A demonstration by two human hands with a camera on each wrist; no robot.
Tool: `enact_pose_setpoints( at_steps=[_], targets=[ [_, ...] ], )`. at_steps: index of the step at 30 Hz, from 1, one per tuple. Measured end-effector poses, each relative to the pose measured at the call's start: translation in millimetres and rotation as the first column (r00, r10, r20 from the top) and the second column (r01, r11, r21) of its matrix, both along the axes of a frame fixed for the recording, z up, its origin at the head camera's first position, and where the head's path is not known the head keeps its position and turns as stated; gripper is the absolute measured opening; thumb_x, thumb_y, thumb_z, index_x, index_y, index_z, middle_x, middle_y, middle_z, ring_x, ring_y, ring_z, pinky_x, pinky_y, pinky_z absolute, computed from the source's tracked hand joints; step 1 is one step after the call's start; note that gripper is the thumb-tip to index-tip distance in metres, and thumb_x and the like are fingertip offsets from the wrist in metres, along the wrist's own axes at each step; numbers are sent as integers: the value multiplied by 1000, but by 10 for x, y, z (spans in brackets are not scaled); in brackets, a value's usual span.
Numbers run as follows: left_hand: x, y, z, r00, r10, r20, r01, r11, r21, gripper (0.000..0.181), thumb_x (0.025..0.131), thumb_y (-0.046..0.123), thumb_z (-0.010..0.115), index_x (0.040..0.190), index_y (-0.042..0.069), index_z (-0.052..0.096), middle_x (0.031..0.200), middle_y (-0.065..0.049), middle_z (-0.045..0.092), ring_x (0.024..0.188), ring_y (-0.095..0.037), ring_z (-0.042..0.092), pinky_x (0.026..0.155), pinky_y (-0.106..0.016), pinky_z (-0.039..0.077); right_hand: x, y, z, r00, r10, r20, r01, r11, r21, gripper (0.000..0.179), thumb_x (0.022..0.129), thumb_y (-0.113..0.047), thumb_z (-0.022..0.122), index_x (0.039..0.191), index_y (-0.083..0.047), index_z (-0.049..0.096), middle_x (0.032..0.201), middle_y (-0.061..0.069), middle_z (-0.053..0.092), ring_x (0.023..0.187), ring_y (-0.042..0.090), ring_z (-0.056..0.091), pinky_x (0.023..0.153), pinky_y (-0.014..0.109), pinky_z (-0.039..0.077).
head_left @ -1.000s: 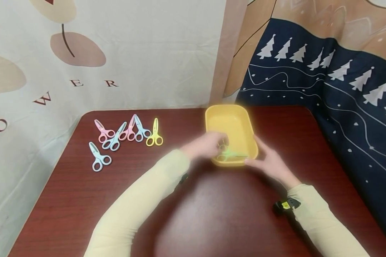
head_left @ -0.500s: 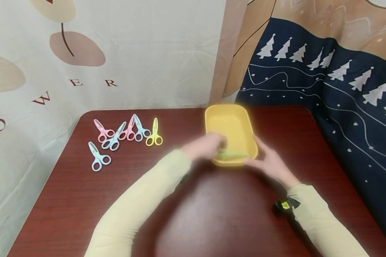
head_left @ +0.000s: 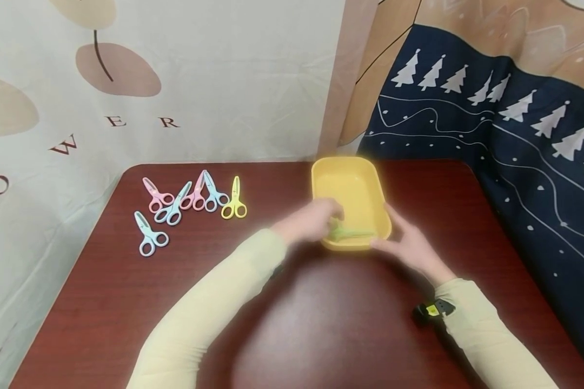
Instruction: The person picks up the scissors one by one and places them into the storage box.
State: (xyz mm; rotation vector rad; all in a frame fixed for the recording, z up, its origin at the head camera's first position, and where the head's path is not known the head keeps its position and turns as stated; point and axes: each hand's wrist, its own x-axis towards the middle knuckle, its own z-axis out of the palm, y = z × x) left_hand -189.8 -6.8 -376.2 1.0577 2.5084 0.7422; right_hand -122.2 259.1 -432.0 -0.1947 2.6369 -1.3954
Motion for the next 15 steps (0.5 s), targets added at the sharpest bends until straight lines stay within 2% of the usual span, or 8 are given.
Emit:
enact_pose_setpoints(
  at_steps=[5,10,15],
  targets=[
    [49,-91,39,999,36,-23,-35,998,47,29,94,-4,63,122,-1,68,123,-14,69,121,-26,61,111,-37,45,-3,0,12,1000,4,12,-4,1000,-19,102,87,-34,85,163,-44,19,169,-5,28,151,27,34,121,58,30],
    [72,-187,42,995,93,-30,-88,989,119,34,93,1,68,126,2,67,129,-12,67,124,-26,60,111,-37,46,-5,1,21,1000,0,22,1,1000,-21,103,87,-34,85,164,-40,17,170,-4,25,153,28,31,121,58,29],
    [72,-284,-16,988,149,-27,-139,965,223,38,93,4,72,130,3,66,133,-11,66,122,-27,62,108,-37,49,-12,2,9,1000,-6,19,6,1000,-11,103,87,-33,85,164,-40,17,170,-3,26,152,29,33,121,58,29]
  ],
)
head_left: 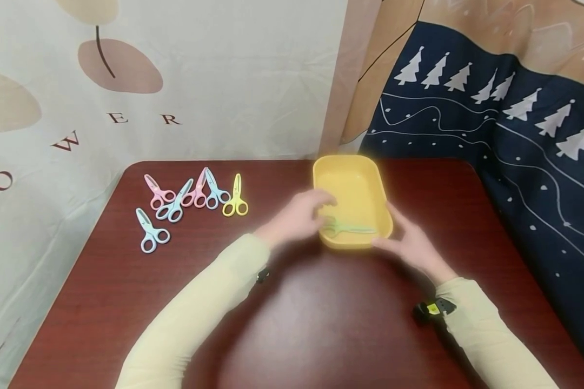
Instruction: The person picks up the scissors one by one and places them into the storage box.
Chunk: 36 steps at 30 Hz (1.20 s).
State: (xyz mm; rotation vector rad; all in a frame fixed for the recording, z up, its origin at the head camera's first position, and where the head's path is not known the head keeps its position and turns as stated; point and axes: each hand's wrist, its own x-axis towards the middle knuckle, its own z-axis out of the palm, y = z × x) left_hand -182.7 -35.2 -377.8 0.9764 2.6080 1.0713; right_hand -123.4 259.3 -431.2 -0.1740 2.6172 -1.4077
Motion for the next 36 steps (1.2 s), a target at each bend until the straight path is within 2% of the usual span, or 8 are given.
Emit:
enact_pose_setpoints(
  at_steps=[4,10,19,23,26,30,36],
  targets=[
    [-2,-78,-35,999,29,-39,-26,998,60,40,92,3,73,131,2,65,131,-11,66,121,-26,62,108,-36,49,6,-2,10,1000,-4,9,4,1000,-4,103,87,-33,85,164,-43,17,169,-4,27,151,29,35,121,59,29],
    [-21,-211,-70,991,95,-93,-89,994,70,40,91,4,73,131,5,66,131,-9,66,126,-23,60,113,-35,44,18,-17,34,1000,-9,26,9,1000,-11,103,86,-33,85,163,-43,17,169,-5,27,152,27,33,122,58,28],
    [-49,-470,-100,983,167,-81,-159,982,106,38,94,9,70,132,7,66,128,-7,66,126,-23,58,113,-37,43,7,-12,22,1000,-7,8,6,1000,20,102,88,-34,84,164,-41,17,169,0,27,151,31,34,121,59,29],
    [-55,-580,-125,971,225,-83,-216,970,111,39,94,11,71,132,4,65,130,-11,66,128,-26,57,114,-39,43,19,-12,18,1000,-5,-5,5,1000,24,103,87,-34,84,165,-39,16,170,0,26,151,32,34,121,59,29],
    [-59,-672,-147,961,264,-84,-254,960,117,41,94,12,71,133,2,64,131,-14,65,128,-28,58,113,-41,43,29,-17,13,1000,-7,-1,7,1000,8,102,87,-33,84,164,-42,17,169,-2,27,151,30,34,121,59,29],
    [-60,-805,-169,949,304,-85,-293,949,114,43,94,13,72,134,0,62,131,-17,65,127,-31,59,111,-43,45,38,-20,1,1000,-5,-7,5,1000,-12,101,87,-32,84,163,-43,18,169,-3,28,151,29,34,121,58,29],
    [-77,-1017,-192,933,353,-65,-346,933,99,46,94,13,71,136,-2,60,132,-21,64,121,-37,62,105,-49,49,24,-13,-1,1000,-2,-17,2,1000,8,101,88,-33,84,164,-39,18,169,-1,28,152,30,32,121,59,29]
  ],
)
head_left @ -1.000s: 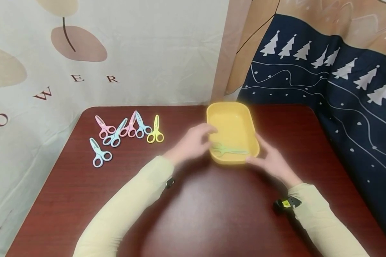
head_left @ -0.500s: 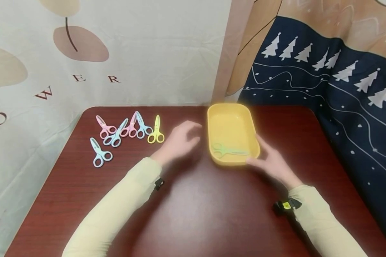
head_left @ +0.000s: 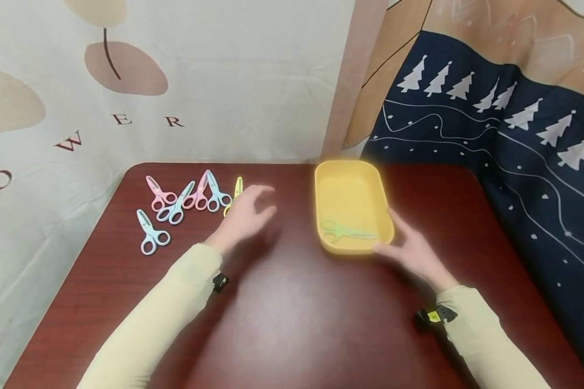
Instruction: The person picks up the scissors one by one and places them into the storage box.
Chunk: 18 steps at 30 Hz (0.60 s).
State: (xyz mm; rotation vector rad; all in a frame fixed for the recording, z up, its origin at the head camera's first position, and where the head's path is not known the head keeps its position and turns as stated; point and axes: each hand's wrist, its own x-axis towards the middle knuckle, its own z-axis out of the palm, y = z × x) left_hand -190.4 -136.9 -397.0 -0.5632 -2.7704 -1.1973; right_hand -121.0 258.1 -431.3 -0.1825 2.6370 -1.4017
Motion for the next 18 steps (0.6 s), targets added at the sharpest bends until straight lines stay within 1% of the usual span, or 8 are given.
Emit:
enact_pose_setpoints(
  at_steps=[6,10,15,18],
  targets=[
    [-18,-196,-7,997,56,56,-55,998,-23,47,95,15,70,138,-2,58,136,-22,61,109,-40,65,97,-51,53,-4,-1,3,1000,-6,8,6,1000,-15,102,88,-31,84,165,-37,17,170,-2,25,152,29,31,121,58,28],
    [-42,-302,-27,993,91,70,-87,995,-54,48,95,15,69,138,-2,58,136,-25,60,102,-40,67,93,-51,55,4,-1,5,1000,-9,18,9,1000,-7,103,88,-32,84,165,-36,17,170,0,25,153,31,31,121,59,27],
    [-68,-412,-69,987,141,79,-135,988,-77,47,95,16,67,138,-2,58,132,-26,60,105,-42,67,94,-53,55,3,0,4,1000,-8,17,8,1000,-3,102,88,-32,84,165,-36,17,170,0,26,153,31,31,121,60,28],
    [-75,-473,-98,981,172,92,-165,983,-74,47,95,15,67,138,-3,58,130,-26,60,107,-43,65,96,-54,54,2,-4,9,1000,-6,16,6,1000,4,102,88,-32,84,165,-36,17,170,1,27,153,31,31,120,60,28]
  ],
)
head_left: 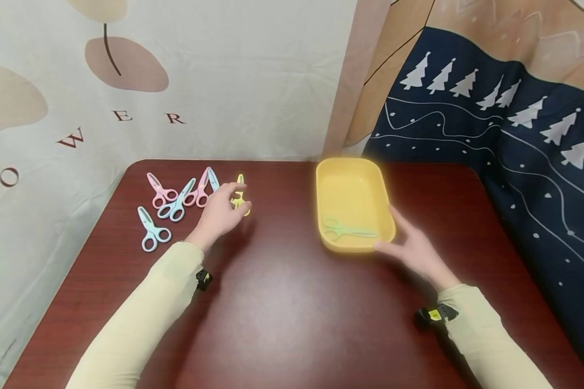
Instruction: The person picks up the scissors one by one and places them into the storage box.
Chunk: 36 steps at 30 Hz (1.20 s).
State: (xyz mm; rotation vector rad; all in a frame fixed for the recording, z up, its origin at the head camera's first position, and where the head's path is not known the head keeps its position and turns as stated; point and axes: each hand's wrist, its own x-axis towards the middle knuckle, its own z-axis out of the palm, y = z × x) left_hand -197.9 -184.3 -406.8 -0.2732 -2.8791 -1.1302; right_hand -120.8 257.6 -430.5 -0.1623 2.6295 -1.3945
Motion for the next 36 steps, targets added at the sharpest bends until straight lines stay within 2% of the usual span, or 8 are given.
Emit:
enact_pose_setpoints(
  at_steps=[10,16,25,36],
  targets=[
    [-32,-136,-81,997,70,24,-70,997,22,50,93,16,71,136,-6,59,129,-27,62,117,-42,62,100,-54,50,-2,-3,-6,1000,-1,5,1,1000,-14,103,87,-37,84,165,-36,18,169,1,28,153,31,31,121,61,27],
    [-47,-170,-119,995,95,41,-95,995,-13,49,92,17,75,132,-6,60,126,-27,63,114,-42,64,98,-54,50,-5,6,-21,1000,-3,-3,3,1000,3,103,87,-37,84,166,-34,18,170,2,27,153,32,30,121,61,27],
    [-66,-187,-142,991,120,63,-115,990,-76,51,92,18,74,133,-10,58,124,-29,61,110,-42,62,99,-54,44,-6,13,-21,1000,-9,12,9,1000,-9,103,87,-36,84,165,-38,17,170,0,26,153,30,30,122,60,26],
    [-92,-173,-200,986,146,83,-135,983,-127,54,91,24,77,129,-10,59,125,-29,59,114,-42,53,101,-56,43,8,8,18,1000,-7,23,8,1000,-27,103,88,-29,84,165,-33,17,171,1,23,153,30,29,122,57,26]
  ],
)
